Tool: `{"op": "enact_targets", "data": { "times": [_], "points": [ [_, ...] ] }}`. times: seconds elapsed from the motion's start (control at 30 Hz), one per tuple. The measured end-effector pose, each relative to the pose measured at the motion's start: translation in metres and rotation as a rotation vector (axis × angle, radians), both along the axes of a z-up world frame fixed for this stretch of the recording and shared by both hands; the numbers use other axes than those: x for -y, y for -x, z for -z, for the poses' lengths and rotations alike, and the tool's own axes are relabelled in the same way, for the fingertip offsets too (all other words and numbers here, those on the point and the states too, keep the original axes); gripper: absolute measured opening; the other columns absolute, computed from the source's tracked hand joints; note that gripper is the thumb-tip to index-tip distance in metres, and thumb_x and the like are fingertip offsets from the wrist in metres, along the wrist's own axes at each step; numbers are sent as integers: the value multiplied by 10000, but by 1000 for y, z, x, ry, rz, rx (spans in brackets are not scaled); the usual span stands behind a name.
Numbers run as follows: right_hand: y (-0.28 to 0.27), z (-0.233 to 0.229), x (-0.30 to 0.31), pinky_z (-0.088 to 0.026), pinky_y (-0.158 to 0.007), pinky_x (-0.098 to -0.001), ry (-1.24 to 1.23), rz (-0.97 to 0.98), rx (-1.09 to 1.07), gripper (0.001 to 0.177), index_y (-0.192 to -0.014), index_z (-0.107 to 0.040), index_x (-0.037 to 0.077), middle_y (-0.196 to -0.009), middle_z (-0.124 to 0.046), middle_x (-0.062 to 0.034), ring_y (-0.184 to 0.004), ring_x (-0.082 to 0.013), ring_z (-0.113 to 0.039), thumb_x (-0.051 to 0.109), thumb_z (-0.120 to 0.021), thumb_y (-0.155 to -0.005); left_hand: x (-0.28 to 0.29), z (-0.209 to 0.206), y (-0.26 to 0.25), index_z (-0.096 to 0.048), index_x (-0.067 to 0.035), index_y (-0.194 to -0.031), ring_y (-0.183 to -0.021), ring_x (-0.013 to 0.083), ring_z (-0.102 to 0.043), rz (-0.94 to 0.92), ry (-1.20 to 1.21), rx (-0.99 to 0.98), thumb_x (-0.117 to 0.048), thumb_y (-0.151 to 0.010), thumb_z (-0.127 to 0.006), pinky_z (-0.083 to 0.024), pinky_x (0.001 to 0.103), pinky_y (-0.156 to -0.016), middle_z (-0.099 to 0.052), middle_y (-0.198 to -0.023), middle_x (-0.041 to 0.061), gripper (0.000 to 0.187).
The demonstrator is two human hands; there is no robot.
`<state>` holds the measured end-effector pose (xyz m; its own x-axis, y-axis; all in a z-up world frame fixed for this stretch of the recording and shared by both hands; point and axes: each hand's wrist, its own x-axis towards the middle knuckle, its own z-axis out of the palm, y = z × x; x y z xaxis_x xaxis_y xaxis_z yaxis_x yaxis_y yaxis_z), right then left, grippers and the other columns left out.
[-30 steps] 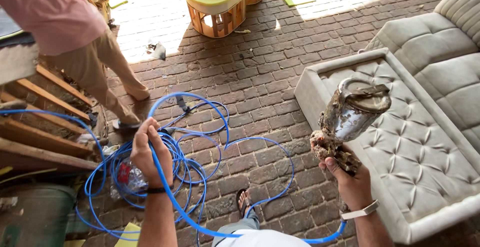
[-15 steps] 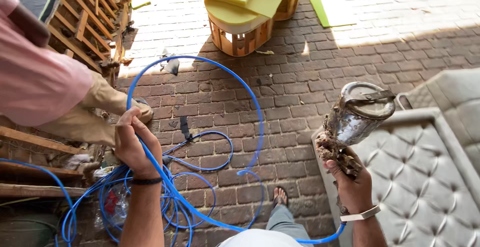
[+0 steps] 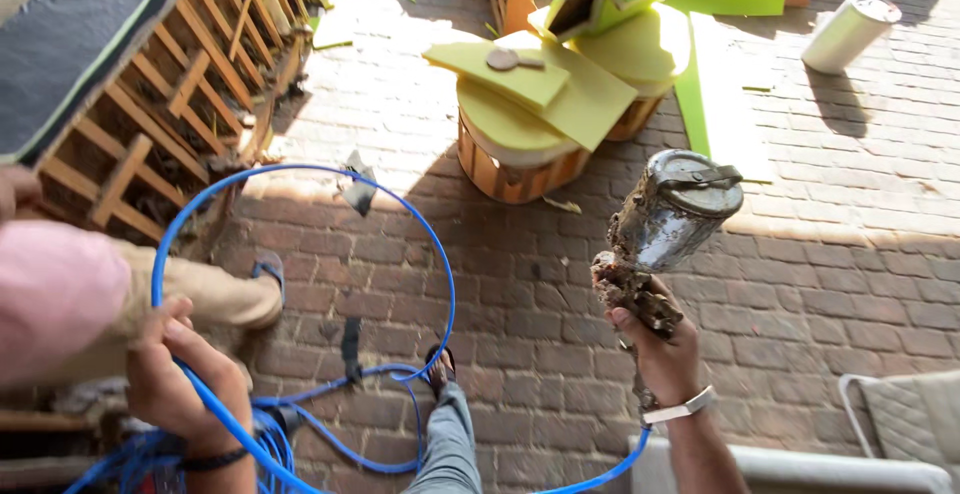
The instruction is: The person cuts a large white foam sheet using a metal ruler as a guide, then sprays adhesive onto a wooden slat bench, and finally places the cut foam onto the bench. The person also uses a pneumatic spray gun connected to a blue hose.
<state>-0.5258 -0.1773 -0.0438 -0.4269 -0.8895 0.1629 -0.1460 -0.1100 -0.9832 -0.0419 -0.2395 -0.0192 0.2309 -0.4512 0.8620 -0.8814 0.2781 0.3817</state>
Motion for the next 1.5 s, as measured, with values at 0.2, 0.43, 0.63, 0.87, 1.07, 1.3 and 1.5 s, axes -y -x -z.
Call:
{"op": "enact_targets", "data": {
  "times": [0.2,0.43,0.63,0.87,1.07,1.3,1.5],
  "points": [
    [-10,-5,180,-588,-831,-281,19,-5,78,543,-1420,-589,-13,-1144,-747,-82,-956,-141,-718,40,-730,-898,182,15,4,-671,11,-1222,-1012,313,-731,68,-17,-131,-58,-1199,-550,-585,388,-895,-732,-1106,164,141],
    [-12,-13,359,-611,-864,-312,20,1,139,552,-1440,-562,-23,-1195,-735,-101,-1018,-164,-715,18,-709,-909,379,-12,17,-684,-48,-1252,-1051,320,-736,94,-61,-41,-24,-1142,-578,-598,390,-883,-738,-1158,157,155],
    [6,23,533,-627,-880,-332,70,39,193,535,-1424,-556,-25,-1235,-719,-112,-1069,-179,-714,-21,-690,-905,542,3,27,-678,-59,-1205,-1039,288,-743,79,-96,-3,-18,-1169,-592,-603,355,-848,-742,-1117,143,102],
    [28,24,736,-613,-823,-334,-24,58,205,533,-1423,-574,-35,-1156,-736,-135,-958,-204,-727,-24,-714,-909,720,-19,41,-683,-44,-1219,-1058,297,-744,109,-108,22,13,-1154,-594,-605,340,-850,-728,-1146,169,125],
    [33,15,880,-633,-831,-316,-55,94,166,529,-1414,-583,-26,-1158,-741,-106,-961,-175,-731,-20,-713,-902,874,-13,40,-700,-39,-1210,-1003,291,-739,87,-93,-21,10,-1164,-614,-598,347,-834,-727,-1086,164,109],
    [12,35,1044,-614,-771,-329,-89,274,169,344,-1269,-669,-62,-1053,-745,-117,-846,-186,-723,-14,-721,-932,1099,15,28,-688,-34,-1242,-956,269,-735,248,-135,-169,-14,-1166,-591,-601,355,-864,-724,-1092,155,125],
    [-16,21,1169,-642,-753,-327,-87,412,242,259,-1176,-697,-29,-1009,-752,-99,-826,-180,-737,26,-716,-924,1290,-8,12,-698,-40,-1232,-1014,269,-745,328,-201,-42,-47,-1184,-595,-607,354,-855,-739,-1046,161,113]
  ]
}}
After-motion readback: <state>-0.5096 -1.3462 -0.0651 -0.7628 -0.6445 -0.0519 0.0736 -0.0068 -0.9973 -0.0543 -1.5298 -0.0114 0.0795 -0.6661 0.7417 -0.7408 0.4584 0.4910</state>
